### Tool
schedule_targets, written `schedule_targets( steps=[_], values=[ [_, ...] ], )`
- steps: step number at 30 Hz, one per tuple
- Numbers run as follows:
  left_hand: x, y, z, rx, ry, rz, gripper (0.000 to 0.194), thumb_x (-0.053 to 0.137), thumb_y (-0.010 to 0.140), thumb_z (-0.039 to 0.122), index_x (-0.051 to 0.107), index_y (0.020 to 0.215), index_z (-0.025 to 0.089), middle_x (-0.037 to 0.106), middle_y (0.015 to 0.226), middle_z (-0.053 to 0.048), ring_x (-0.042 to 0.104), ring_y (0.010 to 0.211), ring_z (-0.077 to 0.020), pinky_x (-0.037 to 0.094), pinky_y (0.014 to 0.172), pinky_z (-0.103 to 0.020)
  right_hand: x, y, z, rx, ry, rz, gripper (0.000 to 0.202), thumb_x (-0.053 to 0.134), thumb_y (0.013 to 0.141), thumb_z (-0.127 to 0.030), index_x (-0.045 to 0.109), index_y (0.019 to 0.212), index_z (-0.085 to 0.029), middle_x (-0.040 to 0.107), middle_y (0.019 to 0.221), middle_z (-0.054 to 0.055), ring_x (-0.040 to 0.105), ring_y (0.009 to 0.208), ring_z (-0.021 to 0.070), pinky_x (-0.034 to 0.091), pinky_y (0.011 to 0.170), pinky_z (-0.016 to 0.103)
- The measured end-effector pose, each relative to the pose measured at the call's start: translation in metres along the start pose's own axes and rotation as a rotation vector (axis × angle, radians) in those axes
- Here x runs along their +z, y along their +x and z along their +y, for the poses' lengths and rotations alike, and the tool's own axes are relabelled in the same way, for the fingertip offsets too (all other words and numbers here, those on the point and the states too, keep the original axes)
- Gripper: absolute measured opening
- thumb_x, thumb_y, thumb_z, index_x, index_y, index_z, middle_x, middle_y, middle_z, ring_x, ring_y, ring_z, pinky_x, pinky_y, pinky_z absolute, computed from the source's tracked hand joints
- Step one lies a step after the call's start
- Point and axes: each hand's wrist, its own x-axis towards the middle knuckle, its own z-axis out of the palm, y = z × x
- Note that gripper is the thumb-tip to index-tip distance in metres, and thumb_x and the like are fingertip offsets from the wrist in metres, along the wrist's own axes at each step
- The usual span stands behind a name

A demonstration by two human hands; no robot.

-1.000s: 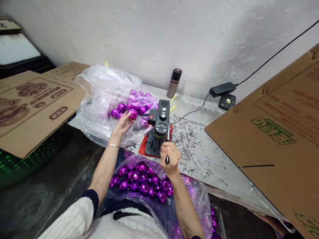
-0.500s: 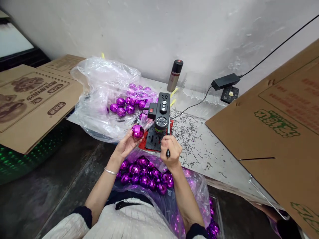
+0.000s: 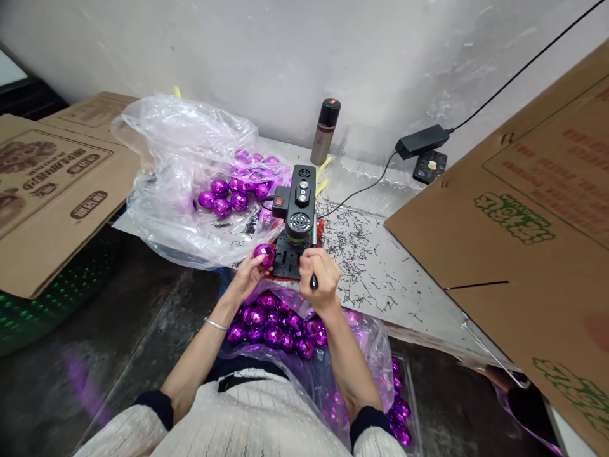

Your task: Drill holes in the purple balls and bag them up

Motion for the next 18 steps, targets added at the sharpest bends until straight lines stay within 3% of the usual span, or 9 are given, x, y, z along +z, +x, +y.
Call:
schedule_targets(
  steps=[4,7,11,14,18],
  values=[
    [-0.003,0.012,-0.01,0.078,0.219,0.013,0.066,0.076,0.076,0.046,0.054,0.132,0.02,0.07,0.098,-0.003,0.064,0.067,-0.0119,0.053,0.063,-0.025,-0.001,0.002,0.0,-0.006,-0.011,0.001,0.025,0.047,0.093,-0.006,0.049,0.074,-0.022,0.06,0.066,0.0,0.06,0.064,0.014,0.043,0.057,0.028],
    [-0.001,0.018,-0.014,0.284,0.561,0.027,0.067,0.079,0.076,0.045,0.056,0.133,0.019,0.071,0.11,-0.008,0.07,0.087,-0.0198,0.058,0.082,-0.034,-0.002,0.004,0.0,-0.011,-0.028,-0.013,0.025,0.047,0.093,-0.006,0.049,0.075,-0.022,0.059,0.067,0.0,0.06,0.064,0.0134,0.044,0.057,0.028],
    [0.007,0.022,-0.014,0.497,1.0,-0.043,0.062,0.078,0.08,0.042,0.058,0.133,0.019,0.068,0.124,-0.014,0.067,0.112,-0.0304,0.053,0.1,-0.046,-0.004,0.009,-0.001,-0.013,-0.036,-0.02,0.024,0.047,0.094,-0.008,0.05,0.075,-0.022,0.06,0.067,0.0,0.06,0.064,0.0134,0.044,0.058,0.028],
    [0.014,0.026,-0.012,0.591,1.146,-0.088,0.061,0.076,0.083,0.042,0.056,0.136,0.018,0.065,0.127,-0.015,0.064,0.117,-0.0309,0.054,0.099,-0.046,-0.005,0.015,-0.003,0.024,-0.018,-0.009,0.025,0.046,0.096,-0.011,0.051,0.074,-0.022,0.061,0.067,0.001,0.06,0.064,0.0137,0.043,0.058,0.029],
    [0.019,0.034,-0.011,0.6,1.22,-0.09,0.062,0.077,0.083,0.044,0.056,0.136,0.02,0.06,0.128,-0.013,0.063,0.116,-0.0293,0.055,0.096,-0.043,-0.004,0.024,-0.008,0.131,0.012,0.011,0.028,0.045,0.099,-0.016,0.051,0.073,-0.022,0.058,0.066,0.001,0.058,0.064,0.0138,0.044,0.061,0.03]
  ],
)
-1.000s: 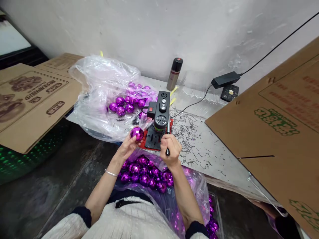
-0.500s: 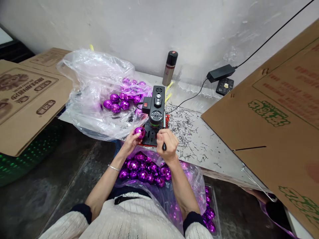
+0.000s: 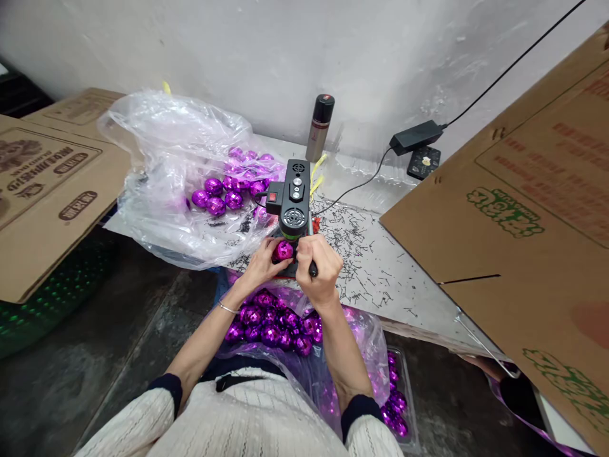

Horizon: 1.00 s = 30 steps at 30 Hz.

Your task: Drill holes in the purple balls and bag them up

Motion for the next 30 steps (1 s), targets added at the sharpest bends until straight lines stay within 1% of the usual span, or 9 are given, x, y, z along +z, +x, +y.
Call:
schedule_targets(
  steps=[3,5,7,9,12,14,19,24,30],
  values=[
    [0.002,0.005,-0.002,-0.005,-0.035,-0.004,0.066,0.078,0.082,0.041,0.053,0.139,0.019,0.061,0.13,-0.014,0.063,0.119,-0.0305,0.054,0.097,-0.044,0.001,0.003,-0.003,0.034,-0.003,0.005,0.029,0.044,0.1,-0.018,0.049,0.072,-0.022,0.056,0.065,0.0,0.057,0.064,0.0135,0.043,0.061,0.03],
    [0.004,0.006,-0.003,-0.018,-0.081,0.02,0.069,0.079,0.081,0.039,0.05,0.14,0.018,0.063,0.129,-0.014,0.063,0.118,-0.0309,0.053,0.098,-0.044,0.0,0.004,-0.004,0.036,-0.003,-0.001,0.029,0.044,0.101,-0.018,0.049,0.073,-0.022,0.056,0.066,0.0,0.057,0.064,0.0132,0.043,0.061,0.03],
    [0.006,0.006,-0.006,-0.016,-0.114,0.046,0.067,0.079,0.08,0.038,0.052,0.138,0.017,0.066,0.126,-0.014,0.064,0.117,-0.0309,0.052,0.1,-0.045,0.0,0.003,-0.004,0.032,0.002,-0.008,0.028,0.044,0.1,-0.016,0.049,0.073,-0.022,0.056,0.067,0.0,0.058,0.066,0.0131,0.043,0.062,0.03],
    [0.007,0.005,-0.007,0.02,-0.128,0.052,0.062,0.08,0.08,0.038,0.055,0.134,0.018,0.067,0.127,-0.014,0.063,0.119,-0.031,0.049,0.104,-0.047,-0.001,0.002,-0.003,0.024,-0.001,-0.011,0.028,0.045,0.1,-0.015,0.049,0.073,-0.022,0.057,0.068,0.0,0.058,0.066,0.0129,0.044,0.062,0.03],
    [0.007,0.005,-0.01,0.09,-0.148,0.023,0.059,0.08,0.08,0.036,0.058,0.133,0.019,0.065,0.131,-0.014,0.059,0.125,-0.0306,0.045,0.109,-0.048,-0.001,0.0,-0.002,0.007,-0.019,-0.006,0.028,0.045,0.099,-0.016,0.049,0.073,-0.022,0.058,0.067,0.001,0.057,0.065,0.013,0.044,0.061,0.03],
    [0.008,0.007,-0.012,0.111,-0.166,-0.005,0.06,0.08,0.08,0.035,0.059,0.134,0.02,0.064,0.132,-0.013,0.058,0.127,-0.0301,0.044,0.111,-0.048,-0.001,-0.001,-0.001,-0.003,-0.021,-0.005,0.027,0.045,0.099,-0.015,0.049,0.073,-0.022,0.058,0.067,0.001,0.057,0.065,0.0131,0.044,0.06,0.03],
    [0.014,0.01,-0.02,0.097,-0.227,-0.038,0.066,0.082,0.078,0.04,0.059,0.138,0.021,0.063,0.138,-0.013,0.057,0.131,-0.0306,0.041,0.114,-0.048,0.0,-0.005,0.001,-0.023,0.0,0.002,0.026,0.046,0.096,-0.01,0.05,0.074,-0.022,0.06,0.069,0.0,0.058,0.066,0.0128,0.043,0.06,0.029],
    [0.017,0.008,-0.024,0.078,-0.255,-0.019,0.066,0.082,0.079,0.044,0.059,0.136,0.02,0.066,0.137,-0.014,0.059,0.131,-0.0303,0.04,0.116,-0.05,0.005,-0.02,0.006,-0.054,-0.01,0.035,0.024,0.047,0.095,-0.007,0.051,0.076,-0.021,0.058,0.069,0.0,0.058,0.066,0.0124,0.044,0.059,0.027],
    [0.014,0.007,-0.023,0.098,-0.277,-0.019,0.065,0.083,0.079,0.041,0.061,0.135,0.018,0.067,0.135,-0.014,0.061,0.129,-0.0303,0.043,0.114,-0.049,0.017,-0.048,0.023,-0.148,-0.015,0.066,0.024,0.042,0.099,-0.015,0.05,0.077,-0.021,0.058,0.072,0.002,0.054,0.063,0.0129,0.044,0.058,0.029]
  ],
)
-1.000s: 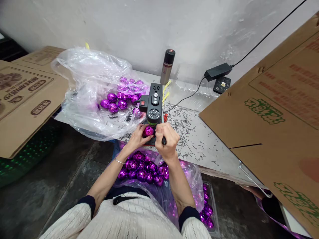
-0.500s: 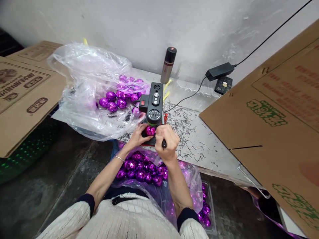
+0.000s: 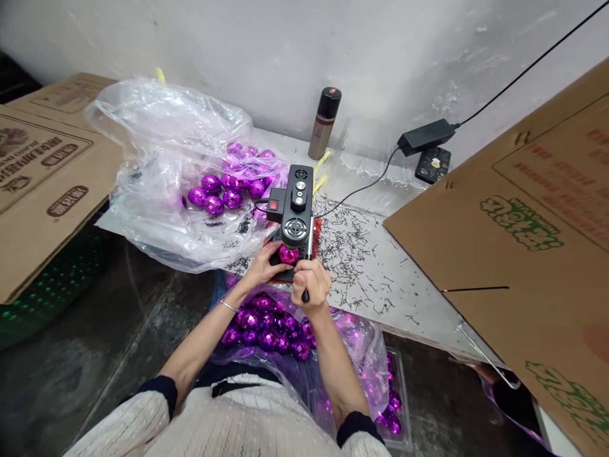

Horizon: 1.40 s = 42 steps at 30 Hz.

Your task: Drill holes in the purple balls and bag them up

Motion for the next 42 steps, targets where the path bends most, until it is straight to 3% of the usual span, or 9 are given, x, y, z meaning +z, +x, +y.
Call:
schedule_targets(
  steps=[7,16,26,42],
  values=[
    [0.001,0.0,0.0,-0.017,-0.024,-0.002,0.065,0.085,0.077,0.041,0.063,0.134,0.018,0.066,0.136,-0.015,0.06,0.13,-0.0311,0.043,0.115,-0.049,0.007,-0.015,0.007,0.041,0.011,0.047,0.027,0.04,0.101,-0.02,0.048,0.076,-0.021,0.056,0.072,0.001,0.053,0.063,0.0123,0.043,0.062,0.03],
    [0.003,-0.001,0.0,-0.009,-0.038,0.018,0.067,0.086,0.075,0.042,0.063,0.133,0.019,0.067,0.135,-0.015,0.061,0.129,-0.0311,0.042,0.116,-0.05,-0.004,-0.005,0.0,0.067,-0.028,-0.017,0.026,0.043,0.1,-0.02,0.049,0.075,-0.021,0.058,0.071,0.0,0.052,0.062,0.0115,0.043,0.064,0.03],
    [0.002,-0.002,0.0,0.005,-0.014,0.011,0.068,0.086,0.075,0.044,0.062,0.134,0.018,0.067,0.134,-0.015,0.062,0.128,-0.0315,0.043,0.115,-0.051,0.011,-0.023,0.01,0.055,0.03,0.116,0.03,0.04,0.103,-0.025,0.049,0.075,-0.02,0.057,0.072,0.001,0.051,0.06,0.012,0.04,0.06,0.031],
    [0.002,0.0,0.001,-0.008,-0.022,0.005,0.066,0.086,0.075,0.04,0.062,0.133,0.018,0.068,0.133,-0.015,0.062,0.127,-0.0316,0.045,0.113,-0.052,0.014,-0.037,0.016,0.053,0.004,0.105,0.03,0.036,0.104,-0.024,0.047,0.076,-0.021,0.055,0.073,0.0,0.056,0.063,0.0129,0.046,0.065,0.032]
  ],
)
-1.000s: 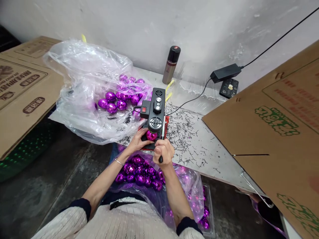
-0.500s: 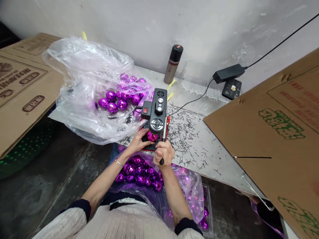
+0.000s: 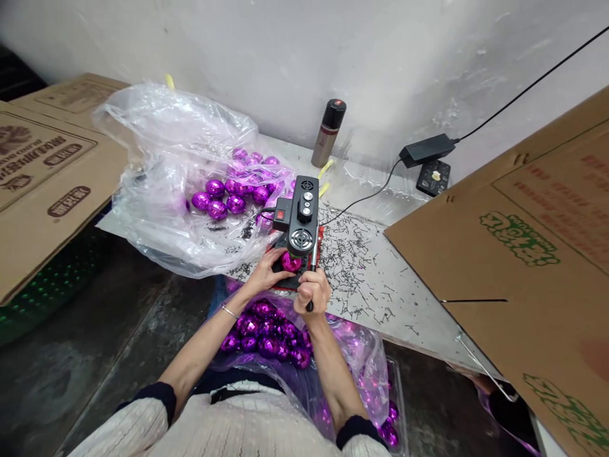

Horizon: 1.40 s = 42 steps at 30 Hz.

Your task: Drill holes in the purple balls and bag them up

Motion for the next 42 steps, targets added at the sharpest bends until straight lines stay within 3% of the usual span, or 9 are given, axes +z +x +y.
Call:
schedule_targets(
  steps=[5,10,19,23,26,29,33,36,42],
  values=[
    [0.0,0.002,-0.001,-0.007,-0.021,-0.003,0.065,0.087,0.074,0.037,0.063,0.132,0.019,0.068,0.131,-0.015,0.063,0.126,-0.0315,0.045,0.112,-0.053,-0.003,0.007,-0.003,-0.065,-0.014,-0.078,0.029,0.037,0.101,-0.02,0.048,0.074,-0.021,0.056,0.072,0.0,0.055,0.061,0.0124,0.046,0.062,0.031],
    [0.001,0.0,0.0,0.028,0.027,0.065,0.067,0.086,0.075,0.044,0.062,0.132,0.018,0.069,0.129,-0.015,0.064,0.124,-0.0314,0.047,0.11,-0.053,-0.011,0.053,-0.026,0.096,0.008,-0.065,0.03,0.043,0.097,-0.012,0.048,0.069,-0.021,0.055,0.066,0.0,0.053,0.06,0.0124,0.039,0.057,0.029],
    [-0.001,-0.105,0.038,0.389,0.326,0.031,0.095,0.071,0.067,0.076,0.056,0.139,0.015,0.071,0.119,-0.019,0.071,0.109,-0.0315,0.06,0.093,-0.044,-0.015,0.059,-0.032,0.116,0.018,-0.1,0.029,0.045,0.096,-0.009,0.05,0.07,-0.021,0.056,0.067,-0.001,0.057,0.064,0.0134,0.042,0.061,0.03],
    [-0.055,-0.061,0.032,0.249,0.303,0.326,0.05,0.056,0.095,0.058,0.065,0.125,0.019,0.073,0.112,-0.014,0.07,0.108,-0.026,0.056,0.098,-0.04,-0.013,0.055,-0.03,0.082,0.028,-0.092,0.029,0.046,0.095,-0.008,0.05,0.069,-0.021,0.053,0.063,-0.001,0.057,0.063,0.0146,0.042,0.06,0.03],
    [-0.117,0.005,0.016,-0.119,0.401,0.655,0.046,0.053,0.099,0.051,0.061,0.127,0.016,0.068,0.121,-0.018,0.066,0.117,-0.03,0.05,0.104,-0.044,-0.012,0.057,-0.031,0.072,0.034,-0.082,0.03,0.046,0.094,-0.007,0.05,0.069,-0.021,0.053,0.063,-0.002,0.057,0.062,0.0144,0.041,0.059,0.03],
    [-0.156,0.051,-0.005,-0.46,0.485,0.618,0.058,0.064,0.092,0.052,0.057,0.128,0.008,0.066,0.123,-0.029,0.06,0.125,-0.0432,0.045,0.105,-0.055,-0.012,0.056,-0.031,0.086,0.028,-0.083,0.029,0.046,0.094,-0.007,0.05,0.069,-0.021,0.055,0.066,-0.001,0.057,0.063,0.0144,0.041,0.06,0.03],
    [-0.159,0.068,-0.024,-0.597,0.49,0.458,0.057,0.07,0.09,0.045,0.055,0.131,0.008,0.068,0.122,-0.03,0.061,0.125,-0.0452,0.043,0.104,-0.058,-0.012,0.055,-0.029,0.069,0.031,-0.083,0.03,0.045,0.094,-0.008,0.05,0.068,-0.022,0.054,0.062,-0.001,0.057,0.062,0.0151,0.042,0.06,0.031],
    [-0.152,0.064,-0.026,-0.55,0.38,0.49,0.057,0.074,0.085,0.037,0.056,0.133,0.012,0.064,0.132,-0.025,0.06,0.129,-0.0399,0.042,0.109,-0.054,-0.012,0.055,-0.028,0.049,0.034,-0.086,0.029,0.045,0.094,-0.007,0.049,0.069,-0.022,0.052,0.062,-0.002,0.057,0.062,0.0148,0.042,0.058,0.03],
    [-0.139,0.025,-0.006,-0.414,-0.357,0.565,0.072,0.078,0.076,0.047,0.051,0.139,0.023,0.065,0.132,-0.012,0.068,0.11,-0.0254,0.057,0.09,-0.039,-0.011,0.055,-0.028,0.026,0.028,-0.084,0.029,0.045,0.093,-0.006,0.049,0.069,-0.021,0.054,0.064,-0.002,0.057,0.062,0.0139,0.041,0.056,0.029]
  ],
)
